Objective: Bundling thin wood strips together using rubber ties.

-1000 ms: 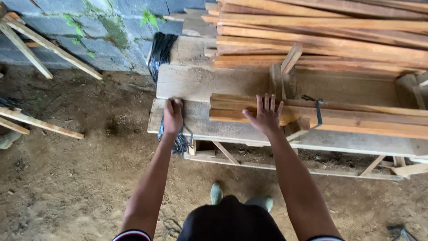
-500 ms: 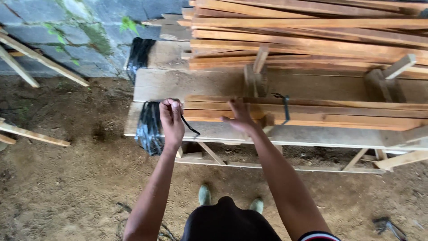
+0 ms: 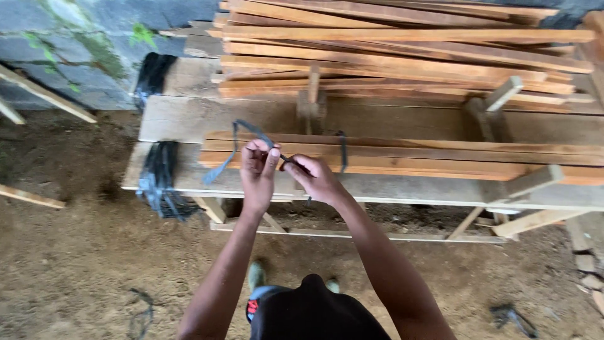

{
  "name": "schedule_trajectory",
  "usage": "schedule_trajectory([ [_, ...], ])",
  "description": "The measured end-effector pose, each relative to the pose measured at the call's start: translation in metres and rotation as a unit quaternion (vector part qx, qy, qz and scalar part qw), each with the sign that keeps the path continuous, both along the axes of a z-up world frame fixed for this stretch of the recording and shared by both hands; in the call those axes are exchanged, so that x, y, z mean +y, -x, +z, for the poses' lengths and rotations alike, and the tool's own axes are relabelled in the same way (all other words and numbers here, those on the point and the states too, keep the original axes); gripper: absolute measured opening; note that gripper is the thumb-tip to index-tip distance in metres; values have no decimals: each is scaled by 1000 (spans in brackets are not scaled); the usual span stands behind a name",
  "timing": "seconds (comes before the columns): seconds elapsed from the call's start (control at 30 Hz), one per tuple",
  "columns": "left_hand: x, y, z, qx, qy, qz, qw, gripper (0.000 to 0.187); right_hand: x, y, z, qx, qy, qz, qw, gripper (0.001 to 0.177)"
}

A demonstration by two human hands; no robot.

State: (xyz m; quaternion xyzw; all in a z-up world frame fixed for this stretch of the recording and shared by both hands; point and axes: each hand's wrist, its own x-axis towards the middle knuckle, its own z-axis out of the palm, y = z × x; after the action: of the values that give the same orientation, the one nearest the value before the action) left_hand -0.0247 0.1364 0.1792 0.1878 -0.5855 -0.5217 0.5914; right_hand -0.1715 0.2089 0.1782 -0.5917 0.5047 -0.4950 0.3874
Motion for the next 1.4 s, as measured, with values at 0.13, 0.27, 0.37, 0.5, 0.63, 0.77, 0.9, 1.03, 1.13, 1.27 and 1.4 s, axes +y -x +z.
schedule_trajectory([
  [0.13,36,27,9,36,-177,-49,982,37,55,42,21,32,29,-76,996,19],
  [0.27,42,47,-28,41,-256,-14,966,21,87,106,-17,93,23,-111,989,23],
  [0.37,53,56,1,52,-283,-18,957,16,110,130,2,117,12,-139,983,21],
  [0.5,38,72,-7,59,-260,-10,964,20,131,169,0,133,18,-159,978,18],
  [0.63,23,90,-1,62,-244,-7,968,21,152,198,10,163,-19,-201,966,19],
  [0.77,-6,112,-7,83,-247,9,965,23,158,240,8,271,-15,-241,932,20],
  [0.9,-28,139,-11,87,-242,2,966,23,140,282,12,371,-144,-291,870,25],
  [1.03,-32,177,8,30,-234,-61,970,23,88,251,71,322,-191,-268,888,42],
  [1.13,-28,207,10,-26,-228,-121,966,22,48,219,80,247,-147,-194,938,54],
  [1.27,-34,238,25,-41,-190,-127,973,18,-8,217,44,231,-135,-141,953,44],
  [1.4,-69,236,30,-7,-208,-60,976,20,-2,256,26,238,-118,-155,951,37],
])
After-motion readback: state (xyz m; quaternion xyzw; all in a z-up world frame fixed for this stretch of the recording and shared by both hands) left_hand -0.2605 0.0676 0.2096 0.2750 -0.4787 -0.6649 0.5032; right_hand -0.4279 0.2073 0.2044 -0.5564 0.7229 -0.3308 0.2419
